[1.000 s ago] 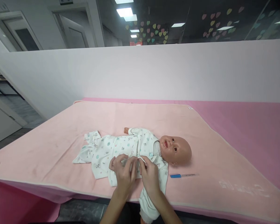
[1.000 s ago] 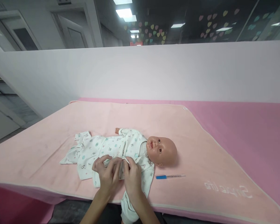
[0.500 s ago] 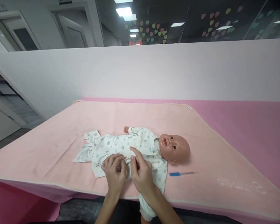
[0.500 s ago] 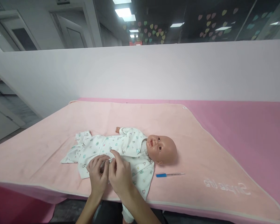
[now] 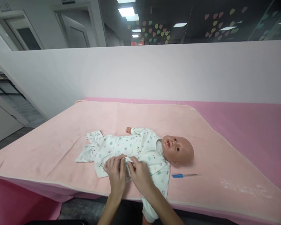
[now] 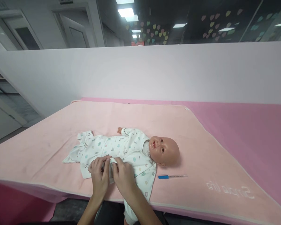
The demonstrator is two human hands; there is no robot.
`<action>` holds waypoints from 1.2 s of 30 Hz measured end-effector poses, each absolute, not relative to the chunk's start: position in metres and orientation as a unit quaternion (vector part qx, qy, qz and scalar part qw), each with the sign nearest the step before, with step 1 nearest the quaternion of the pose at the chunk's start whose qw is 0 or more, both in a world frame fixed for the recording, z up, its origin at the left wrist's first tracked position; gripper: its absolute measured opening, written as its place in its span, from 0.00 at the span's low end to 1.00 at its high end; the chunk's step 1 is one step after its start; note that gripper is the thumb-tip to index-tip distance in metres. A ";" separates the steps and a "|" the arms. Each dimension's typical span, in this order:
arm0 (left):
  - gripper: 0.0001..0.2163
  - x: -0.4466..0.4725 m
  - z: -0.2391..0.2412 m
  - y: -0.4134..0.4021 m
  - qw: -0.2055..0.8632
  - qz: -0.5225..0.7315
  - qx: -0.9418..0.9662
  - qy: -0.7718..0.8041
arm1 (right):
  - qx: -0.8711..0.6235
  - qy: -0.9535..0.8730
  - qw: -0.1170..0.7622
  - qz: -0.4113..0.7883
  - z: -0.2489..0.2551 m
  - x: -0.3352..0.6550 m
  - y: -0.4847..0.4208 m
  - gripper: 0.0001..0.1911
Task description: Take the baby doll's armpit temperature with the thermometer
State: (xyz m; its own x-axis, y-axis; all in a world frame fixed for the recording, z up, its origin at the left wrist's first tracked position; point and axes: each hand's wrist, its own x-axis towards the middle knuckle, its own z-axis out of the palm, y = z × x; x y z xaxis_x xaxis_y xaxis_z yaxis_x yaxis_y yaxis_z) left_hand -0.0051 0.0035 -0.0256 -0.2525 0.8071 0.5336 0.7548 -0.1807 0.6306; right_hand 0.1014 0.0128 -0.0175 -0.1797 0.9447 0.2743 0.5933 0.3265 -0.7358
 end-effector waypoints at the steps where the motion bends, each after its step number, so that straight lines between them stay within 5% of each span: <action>1: 0.10 -0.005 -0.026 0.003 0.025 0.466 0.612 0.638 | -0.533 -0.724 0.365 0.242 -0.018 0.101 0.013 0.15; 17: 0.08 -0.013 -0.023 0.002 0.003 0.513 0.560 0.651 | -0.512 -0.641 0.478 0.314 -0.017 0.105 -0.001 0.16; 23: 0.08 -0.005 0.010 0.032 0.005 0.494 0.644 0.584 | -0.605 -0.527 0.576 0.156 -0.030 0.169 -0.036 0.17; 28: 0.09 0.021 0.026 0.060 0.199 0.343 0.791 0.467 | -0.786 -0.497 0.367 -0.026 -0.051 0.258 -0.046 0.17; 36: 0.11 0.020 0.020 0.067 0.244 0.315 0.809 0.432 | -0.765 -0.603 0.202 -0.102 -0.077 0.305 -0.044 0.20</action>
